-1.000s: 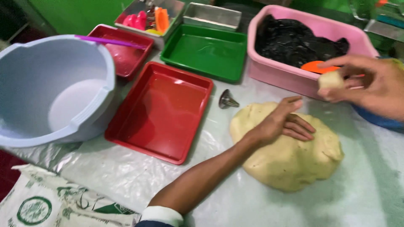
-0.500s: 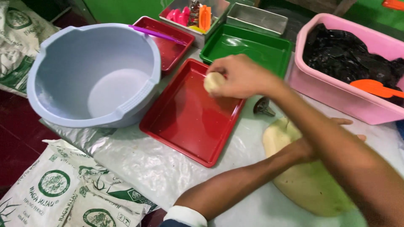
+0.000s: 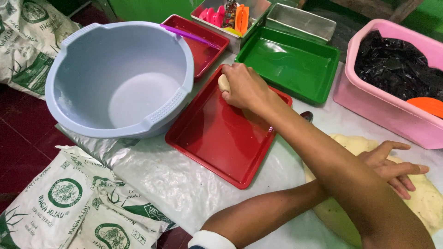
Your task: Preparing dough balls by hand on a kitchen workstation.
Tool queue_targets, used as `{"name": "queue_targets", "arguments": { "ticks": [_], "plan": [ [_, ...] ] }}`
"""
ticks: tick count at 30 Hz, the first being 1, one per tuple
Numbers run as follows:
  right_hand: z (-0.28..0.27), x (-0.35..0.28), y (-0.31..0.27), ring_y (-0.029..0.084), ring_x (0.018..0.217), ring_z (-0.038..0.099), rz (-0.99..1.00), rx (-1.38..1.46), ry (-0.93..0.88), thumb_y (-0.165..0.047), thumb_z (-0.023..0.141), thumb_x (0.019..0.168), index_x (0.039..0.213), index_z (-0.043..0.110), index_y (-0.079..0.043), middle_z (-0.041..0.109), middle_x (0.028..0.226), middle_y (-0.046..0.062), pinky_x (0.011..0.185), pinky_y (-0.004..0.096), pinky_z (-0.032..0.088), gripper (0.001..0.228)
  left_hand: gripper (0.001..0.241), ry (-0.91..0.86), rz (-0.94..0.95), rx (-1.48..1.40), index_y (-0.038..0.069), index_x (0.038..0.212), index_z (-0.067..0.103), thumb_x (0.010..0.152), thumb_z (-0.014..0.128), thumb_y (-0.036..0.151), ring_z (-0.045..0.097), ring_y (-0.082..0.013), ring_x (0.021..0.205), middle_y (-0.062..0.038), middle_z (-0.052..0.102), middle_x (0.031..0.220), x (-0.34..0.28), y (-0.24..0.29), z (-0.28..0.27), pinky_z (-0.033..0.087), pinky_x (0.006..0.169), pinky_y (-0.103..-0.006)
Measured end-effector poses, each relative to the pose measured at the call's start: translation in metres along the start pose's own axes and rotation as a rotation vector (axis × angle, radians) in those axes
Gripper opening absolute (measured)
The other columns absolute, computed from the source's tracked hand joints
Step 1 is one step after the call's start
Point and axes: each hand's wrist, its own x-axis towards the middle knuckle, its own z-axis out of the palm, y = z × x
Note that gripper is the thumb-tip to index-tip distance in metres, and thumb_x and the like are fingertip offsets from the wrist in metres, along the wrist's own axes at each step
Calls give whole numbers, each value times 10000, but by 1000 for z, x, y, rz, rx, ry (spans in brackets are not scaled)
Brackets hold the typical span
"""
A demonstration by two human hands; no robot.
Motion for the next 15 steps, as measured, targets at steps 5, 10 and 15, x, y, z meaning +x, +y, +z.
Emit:
{"name": "queue_targets", "arguments": {
  "ticks": [5,10,15],
  "plan": [
    [13,-1,13,416,729,669,-42,22,88,-146,742,762,1022,663,-8,668,969,193,650,498,566,306,1039,48,-25,74,-66,1556,280,767,675,483,654,-326,752,-288,635,906,-19,32,15,544,686,-409],
    [7,0,13,295,666,673,-77,123,134,-54,746,789,846,744,-40,675,894,125,642,427,583,60,1063,38,-27,47,-92,1574,254,785,672,484,654,-352,764,-316,622,924,-18,31,14,564,715,-444],
    [12,-3,19,321,777,696,-46,21,78,-89,804,719,1008,740,-62,692,1034,92,742,453,593,297,993,6,-10,84,-89,1583,243,830,639,423,667,-382,783,-318,629,940,-17,28,12,559,745,-461]
  ]
}}
